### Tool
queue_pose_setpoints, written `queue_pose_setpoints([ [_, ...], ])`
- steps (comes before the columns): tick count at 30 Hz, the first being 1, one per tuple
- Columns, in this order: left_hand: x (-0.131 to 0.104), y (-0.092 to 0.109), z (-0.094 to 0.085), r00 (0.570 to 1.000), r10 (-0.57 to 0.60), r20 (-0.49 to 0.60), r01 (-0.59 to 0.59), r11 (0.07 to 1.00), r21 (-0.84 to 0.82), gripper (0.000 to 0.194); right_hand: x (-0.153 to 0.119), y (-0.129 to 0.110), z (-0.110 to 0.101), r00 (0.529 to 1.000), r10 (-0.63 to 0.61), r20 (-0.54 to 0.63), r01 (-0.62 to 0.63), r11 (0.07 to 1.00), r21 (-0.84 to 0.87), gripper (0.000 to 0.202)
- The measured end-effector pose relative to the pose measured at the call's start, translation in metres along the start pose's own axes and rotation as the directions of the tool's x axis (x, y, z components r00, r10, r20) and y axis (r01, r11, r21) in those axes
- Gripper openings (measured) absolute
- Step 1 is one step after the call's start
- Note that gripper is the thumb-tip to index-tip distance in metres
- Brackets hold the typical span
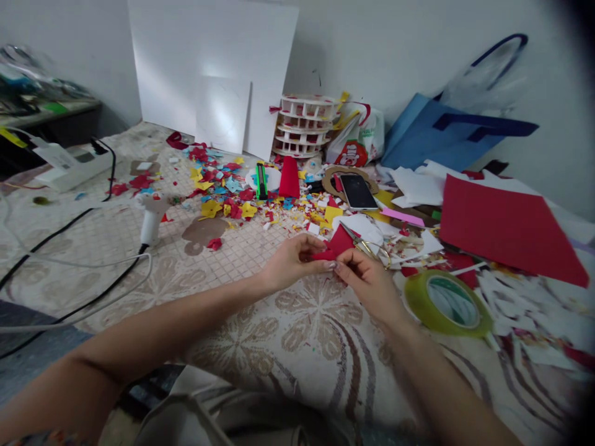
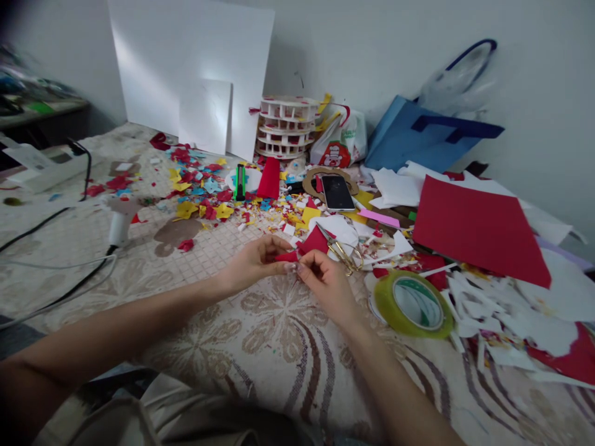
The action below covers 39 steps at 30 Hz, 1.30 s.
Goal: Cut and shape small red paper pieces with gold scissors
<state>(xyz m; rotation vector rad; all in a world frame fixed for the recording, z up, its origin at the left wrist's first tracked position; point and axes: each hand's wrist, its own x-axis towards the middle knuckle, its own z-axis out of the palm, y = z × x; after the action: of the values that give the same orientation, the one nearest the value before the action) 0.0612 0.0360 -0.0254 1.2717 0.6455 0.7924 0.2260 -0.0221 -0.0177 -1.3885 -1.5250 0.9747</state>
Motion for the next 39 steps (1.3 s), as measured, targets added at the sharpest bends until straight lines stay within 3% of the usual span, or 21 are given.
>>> queue_pose_setpoints([
  [4,-0.001,0.0,0.0,0.993,-0.115,0.003,0.115,0.991,0.065,0.03,-0.001,0.001,0.003,1.0,0.0,-0.014,0.0,1.0,0.014,0.016],
  [16,0.001,0.002,-0.004,0.994,-0.102,0.032,0.102,0.995,-0.013,0.032,0.0,0.006,0.005,0.997,0.032,-0.071,-0.024,0.994,0.107,0.021],
  [21,0.002,0.006,-0.004,0.987,-0.154,0.034,0.157,0.985,-0.074,0.036,0.0,0.007,0.002,0.997,0.046,-0.063,-0.039,0.993,0.113,0.021],
  [26,0.004,0.007,-0.006,0.984,-0.172,0.041,0.174,0.984,-0.026,0.029,0.002,0.008,0.0,0.996,0.085,-0.024,-0.08,0.982,0.171,0.021],
  [30,0.003,0.007,-0.006,0.973,-0.228,0.032,0.23,0.972,-0.044,0.024,0.002,0.008,0.0,0.989,0.12,-0.085,-0.093,0.96,0.264,0.028],
  [34,0.001,0.007,-0.003,0.969,-0.245,0.032,0.246,0.968,-0.046,0.019,0.003,0.01,0.0,0.993,0.091,-0.073,-0.073,0.972,0.225,0.018],
  [39,0.0,0.005,-0.003,0.962,-0.248,0.116,0.253,0.967,-0.029,0.021,0.004,0.012,0.0,0.997,0.062,-0.037,-0.056,0.987,0.154,0.013],
])
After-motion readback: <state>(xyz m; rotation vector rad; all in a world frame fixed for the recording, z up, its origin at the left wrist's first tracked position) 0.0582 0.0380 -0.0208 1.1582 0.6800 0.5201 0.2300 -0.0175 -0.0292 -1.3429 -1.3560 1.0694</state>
